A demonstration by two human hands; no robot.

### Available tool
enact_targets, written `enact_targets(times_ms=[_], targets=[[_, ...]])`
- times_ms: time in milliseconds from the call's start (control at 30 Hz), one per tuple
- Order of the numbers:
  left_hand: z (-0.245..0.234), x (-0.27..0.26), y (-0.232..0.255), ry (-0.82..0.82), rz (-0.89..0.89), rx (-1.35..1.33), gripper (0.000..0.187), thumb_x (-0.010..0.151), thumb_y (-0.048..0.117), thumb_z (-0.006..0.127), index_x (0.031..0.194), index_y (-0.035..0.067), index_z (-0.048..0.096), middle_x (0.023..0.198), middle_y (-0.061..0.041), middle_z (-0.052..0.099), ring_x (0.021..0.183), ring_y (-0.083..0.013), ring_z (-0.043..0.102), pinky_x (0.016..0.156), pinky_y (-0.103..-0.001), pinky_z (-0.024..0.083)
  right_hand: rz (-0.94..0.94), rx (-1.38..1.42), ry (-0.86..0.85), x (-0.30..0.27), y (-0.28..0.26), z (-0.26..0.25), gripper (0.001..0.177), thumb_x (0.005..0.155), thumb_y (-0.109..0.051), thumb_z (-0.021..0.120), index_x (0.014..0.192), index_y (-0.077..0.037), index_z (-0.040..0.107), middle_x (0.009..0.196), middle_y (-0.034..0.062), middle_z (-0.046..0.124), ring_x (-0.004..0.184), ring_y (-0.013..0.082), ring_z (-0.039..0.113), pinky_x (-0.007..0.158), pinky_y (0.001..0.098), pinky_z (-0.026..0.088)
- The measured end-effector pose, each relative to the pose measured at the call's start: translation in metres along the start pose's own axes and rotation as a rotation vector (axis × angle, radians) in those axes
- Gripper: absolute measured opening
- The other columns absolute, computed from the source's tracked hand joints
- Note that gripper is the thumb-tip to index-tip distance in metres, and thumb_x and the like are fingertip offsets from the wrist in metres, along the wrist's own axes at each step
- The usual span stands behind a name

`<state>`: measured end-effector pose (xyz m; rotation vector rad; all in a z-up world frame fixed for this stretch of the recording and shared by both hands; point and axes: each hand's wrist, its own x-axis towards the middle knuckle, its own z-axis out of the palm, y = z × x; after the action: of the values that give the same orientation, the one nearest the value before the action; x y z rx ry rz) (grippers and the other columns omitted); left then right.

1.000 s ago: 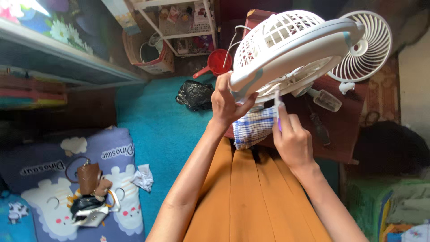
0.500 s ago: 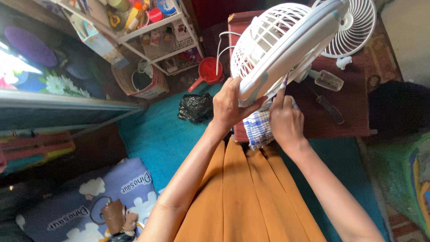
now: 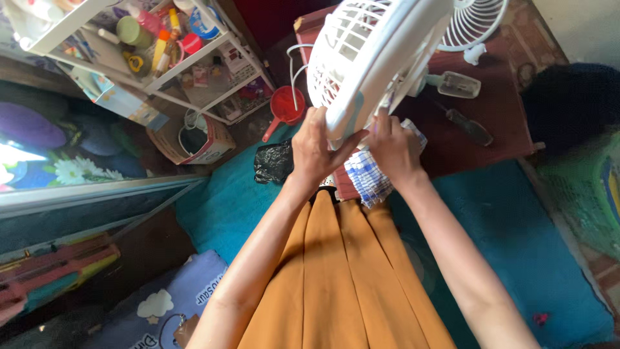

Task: The person wipes the front and back grilles of a small white fan with a cloth, uses a toothbrush to clean internal crevices, and then uses a screwdriver to tighten or remove a central screw.

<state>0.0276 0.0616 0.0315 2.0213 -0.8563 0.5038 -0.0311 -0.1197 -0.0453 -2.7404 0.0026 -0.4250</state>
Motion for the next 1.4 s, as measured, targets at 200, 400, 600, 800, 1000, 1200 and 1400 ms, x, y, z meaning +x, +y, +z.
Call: enact_targets(times_ms=[200, 400, 600, 800, 1000, 1200, 1400], targets=[[0.002, 0.002, 0.0, 0.003, -0.006, -0.017, 0.079, 0.083, 0.03, 0.093, 0.133, 0.002, 0.039, 0.099, -0.017, 0.058, 0.079, -0.0343, 0.064, 0.064, -0.043, 0.051, -0.194, -0.015, 0.229, -0.005, -0.012, -0.018, 0.032, 0.103, -0.012, 0.053, 0.117, 0.015, 0.059, 0.069, 0.0182, 0.063, 0.047, 0.0251, 0.061, 0.04, 0.0338, 0.049], [0.001, 0.004, 0.001, 0.0, 0.023, -0.012, 0.077, 0.085, 0.027, 0.092, 0.134, 0.001, 0.039, 0.1, -0.018, 0.058, 0.081, -0.0345, 0.064, 0.065, -0.043, 0.052, 0.158, 0.198, 0.039, 0.001, -0.016, -0.008, 0.023, 0.107, -0.004, 0.058, 0.121, 0.014, 0.062, 0.067, 0.0178, 0.066, 0.042, 0.0238, 0.063, 0.032, 0.0338, 0.048], [0.0, 0.006, 0.002, -0.015, 0.015, -0.039, 0.075, 0.084, 0.023, 0.092, 0.134, 0.001, 0.04, 0.099, -0.017, 0.059, 0.081, -0.0338, 0.064, 0.066, -0.043, 0.053, -0.094, 0.273, 0.327, -0.029, -0.013, -0.04, 0.021, 0.11, -0.004, 0.059, 0.123, 0.011, 0.064, 0.081, 0.0215, 0.072, 0.061, 0.0235, 0.071, 0.046, 0.0261, 0.055], [0.006, 0.008, 0.004, 0.009, 0.051, -0.03, 0.076, 0.084, 0.022, 0.093, 0.135, 0.001, 0.039, 0.102, -0.018, 0.06, 0.084, -0.0347, 0.064, 0.067, -0.044, 0.052, -0.038, 0.215, 0.245, -0.005, -0.01, -0.019, 0.023, 0.103, 0.0, 0.062, 0.122, 0.011, 0.065, 0.075, 0.0199, 0.069, 0.054, 0.0267, 0.068, 0.04, 0.0327, 0.053], [0.009, 0.007, 0.006, 0.016, 0.041, -0.027, 0.078, 0.084, 0.022, 0.093, 0.137, 0.001, 0.039, 0.105, -0.019, 0.061, 0.087, -0.0361, 0.065, 0.069, -0.044, 0.053, 0.175, 0.162, 0.3, 0.013, -0.017, 0.001, 0.021, 0.104, -0.008, 0.058, 0.118, 0.005, 0.064, 0.082, 0.0188, 0.068, 0.062, 0.0288, 0.071, 0.049, 0.0357, 0.057], [0.009, 0.008, 0.005, 0.005, 0.04, -0.067, 0.077, 0.085, 0.02, 0.092, 0.138, 0.001, 0.039, 0.11, -0.02, 0.063, 0.094, -0.0373, 0.067, 0.076, -0.044, 0.055, 0.049, 0.256, 0.18, -0.023, -0.015, 0.004, 0.015, 0.106, -0.007, 0.056, 0.108, 0.004, 0.066, 0.069, 0.0147, 0.065, 0.048, 0.0217, 0.064, 0.038, 0.0334, 0.049], [0.009, 0.009, 0.004, 0.001, 0.049, -0.074, 0.078, 0.084, 0.019, 0.092, 0.139, 0.001, 0.039, 0.112, -0.02, 0.063, 0.096, -0.0379, 0.067, 0.078, -0.044, 0.056, -0.011, 0.205, 0.334, -0.008, -0.004, 0.006, 0.021, 0.11, -0.009, 0.05, 0.119, 0.006, 0.061, 0.079, 0.0157, 0.065, 0.057, 0.02, 0.064, 0.044, 0.0277, 0.051]])
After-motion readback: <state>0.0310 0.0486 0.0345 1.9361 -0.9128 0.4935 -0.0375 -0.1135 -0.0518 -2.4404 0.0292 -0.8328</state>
